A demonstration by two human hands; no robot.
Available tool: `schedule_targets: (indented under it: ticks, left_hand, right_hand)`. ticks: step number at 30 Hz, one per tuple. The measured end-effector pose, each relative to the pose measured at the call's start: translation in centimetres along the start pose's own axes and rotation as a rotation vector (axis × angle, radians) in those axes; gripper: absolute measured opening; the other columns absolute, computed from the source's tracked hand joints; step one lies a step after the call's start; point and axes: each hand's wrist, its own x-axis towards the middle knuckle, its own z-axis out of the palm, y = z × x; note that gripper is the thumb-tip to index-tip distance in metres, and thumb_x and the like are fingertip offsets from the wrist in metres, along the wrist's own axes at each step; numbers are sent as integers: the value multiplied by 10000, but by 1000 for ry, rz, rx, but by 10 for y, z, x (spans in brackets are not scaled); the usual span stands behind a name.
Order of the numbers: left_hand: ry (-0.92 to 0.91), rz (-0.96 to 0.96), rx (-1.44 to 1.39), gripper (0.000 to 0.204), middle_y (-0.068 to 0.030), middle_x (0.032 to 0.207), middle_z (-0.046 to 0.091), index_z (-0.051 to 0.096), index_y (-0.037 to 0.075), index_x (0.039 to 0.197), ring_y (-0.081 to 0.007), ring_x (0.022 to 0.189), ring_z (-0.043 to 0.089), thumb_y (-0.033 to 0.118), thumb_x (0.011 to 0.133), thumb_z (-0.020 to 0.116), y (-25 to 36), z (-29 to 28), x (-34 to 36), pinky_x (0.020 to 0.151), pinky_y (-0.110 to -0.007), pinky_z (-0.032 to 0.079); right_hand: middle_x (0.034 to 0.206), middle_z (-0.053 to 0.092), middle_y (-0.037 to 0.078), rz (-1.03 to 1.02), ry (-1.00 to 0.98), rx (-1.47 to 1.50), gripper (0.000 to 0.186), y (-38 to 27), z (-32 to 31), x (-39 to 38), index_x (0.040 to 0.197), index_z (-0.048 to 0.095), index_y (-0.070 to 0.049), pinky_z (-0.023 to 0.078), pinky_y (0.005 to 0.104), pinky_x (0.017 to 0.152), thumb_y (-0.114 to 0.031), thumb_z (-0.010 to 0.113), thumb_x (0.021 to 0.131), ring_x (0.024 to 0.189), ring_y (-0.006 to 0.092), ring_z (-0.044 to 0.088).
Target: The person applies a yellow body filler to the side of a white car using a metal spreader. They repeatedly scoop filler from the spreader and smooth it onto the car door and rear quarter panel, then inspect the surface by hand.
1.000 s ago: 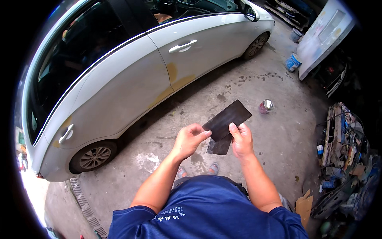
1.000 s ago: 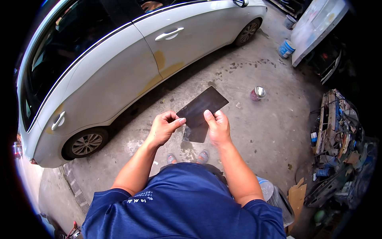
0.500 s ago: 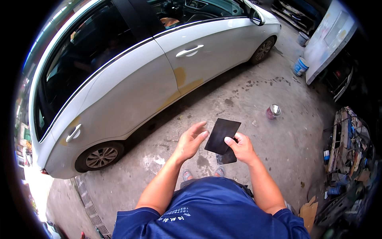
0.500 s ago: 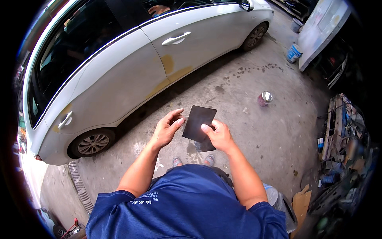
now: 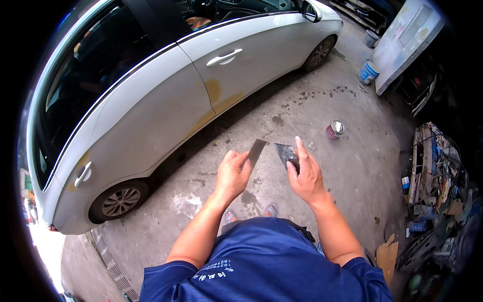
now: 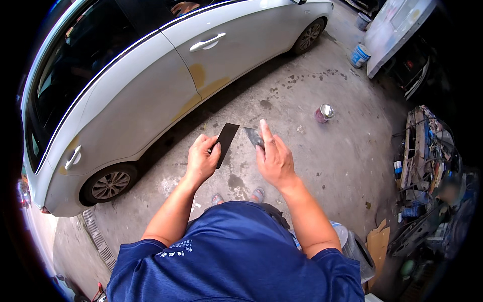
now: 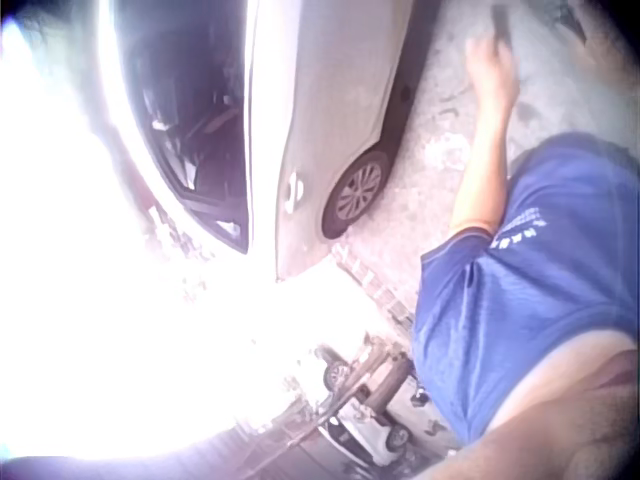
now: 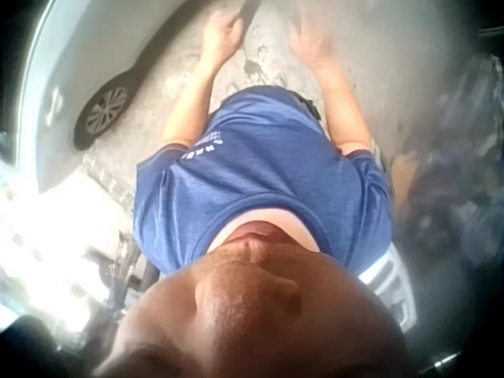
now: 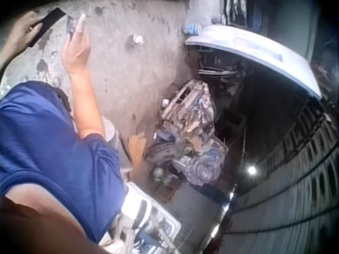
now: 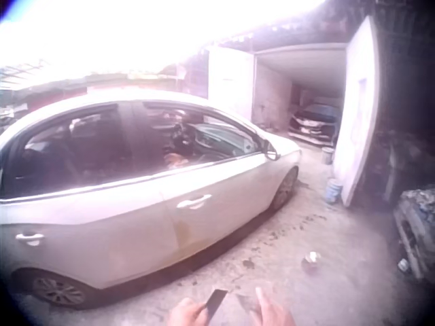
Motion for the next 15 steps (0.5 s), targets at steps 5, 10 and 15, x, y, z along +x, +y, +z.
schedule_targets:
  ticks: [5,10,15]
  left_hand:
    - [40,208,245,284,-97,825,550,661,55,1061,-276,750,580,63,782,612,3,9,-2,660,-370,491]
    - [72,405,441,333,-105,839,532,639,17,1055,-276,790,554,16,722,636,0,5,-4,685,-370,489]
    - [74,453,449,318,-110,874,538,639,22,1056,-286,822,559,5,739,622,-4,0,-3,711,-368,491]
  right_hand:
    - [988,661,112,-416,-37,-129,363,-9,21,-1,1091,640,-20,521,337,667,28,619,732,782,261,614]
    - [966,667,90,-335,5,-216,368,-3,18,7,1056,659,-28,519,335,647,49,622,698,749,254,604]
    - [963,666,100,-384,-83,-141,344,-20,19,4,1060,659,-24,514,337,670,30,615,723,762,262,604]
